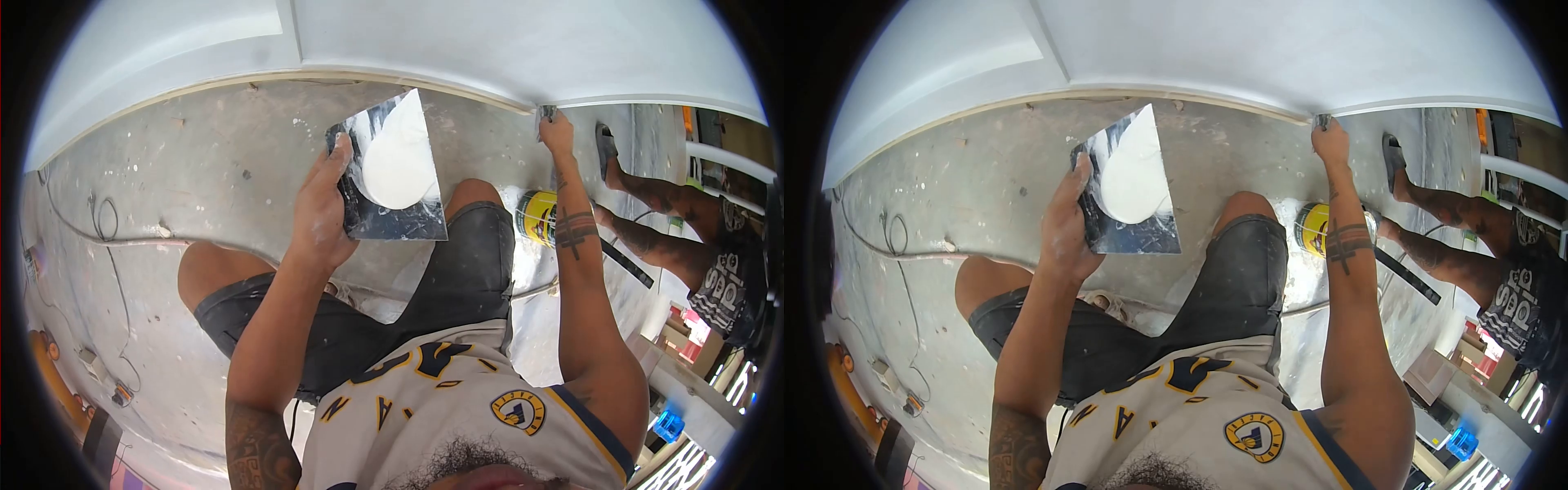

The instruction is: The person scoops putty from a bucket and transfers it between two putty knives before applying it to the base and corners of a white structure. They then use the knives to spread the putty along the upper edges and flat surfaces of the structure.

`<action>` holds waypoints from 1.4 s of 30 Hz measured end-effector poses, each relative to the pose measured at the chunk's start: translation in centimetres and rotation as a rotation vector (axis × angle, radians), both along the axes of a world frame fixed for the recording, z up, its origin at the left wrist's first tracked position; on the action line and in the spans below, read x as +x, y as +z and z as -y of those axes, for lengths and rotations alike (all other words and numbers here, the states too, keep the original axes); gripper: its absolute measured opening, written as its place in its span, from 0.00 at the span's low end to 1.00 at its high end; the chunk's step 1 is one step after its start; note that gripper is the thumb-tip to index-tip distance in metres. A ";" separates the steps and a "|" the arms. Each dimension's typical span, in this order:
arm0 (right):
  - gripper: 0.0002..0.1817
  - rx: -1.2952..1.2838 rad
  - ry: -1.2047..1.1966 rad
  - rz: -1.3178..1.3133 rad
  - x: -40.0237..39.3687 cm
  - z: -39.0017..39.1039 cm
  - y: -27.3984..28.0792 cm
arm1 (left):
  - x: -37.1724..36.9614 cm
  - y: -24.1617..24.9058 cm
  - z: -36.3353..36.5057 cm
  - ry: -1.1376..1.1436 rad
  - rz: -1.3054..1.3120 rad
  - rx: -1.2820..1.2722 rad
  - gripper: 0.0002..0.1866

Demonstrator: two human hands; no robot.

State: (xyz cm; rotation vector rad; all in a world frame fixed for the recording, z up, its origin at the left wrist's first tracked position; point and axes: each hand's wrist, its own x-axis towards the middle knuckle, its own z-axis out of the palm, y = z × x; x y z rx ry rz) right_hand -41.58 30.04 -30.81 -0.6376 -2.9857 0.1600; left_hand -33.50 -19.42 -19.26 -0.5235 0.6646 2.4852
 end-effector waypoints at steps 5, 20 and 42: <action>0.18 0.005 0.048 0.098 -1.0 0.3 -0.1 | 0.2 -0.1 0.1 0.003 -0.004 0.036 0.21; 0.21 0.012 0.003 0.156 -1.4 -1.1 2.2 | -0.1 -0.1 0.0 -0.002 0.018 0.018 0.20; 0.18 -0.223 -0.041 0.308 -6.3 -1.9 -2.9 | 0.2 0.0 1.5 0.053 -0.001 0.092 0.20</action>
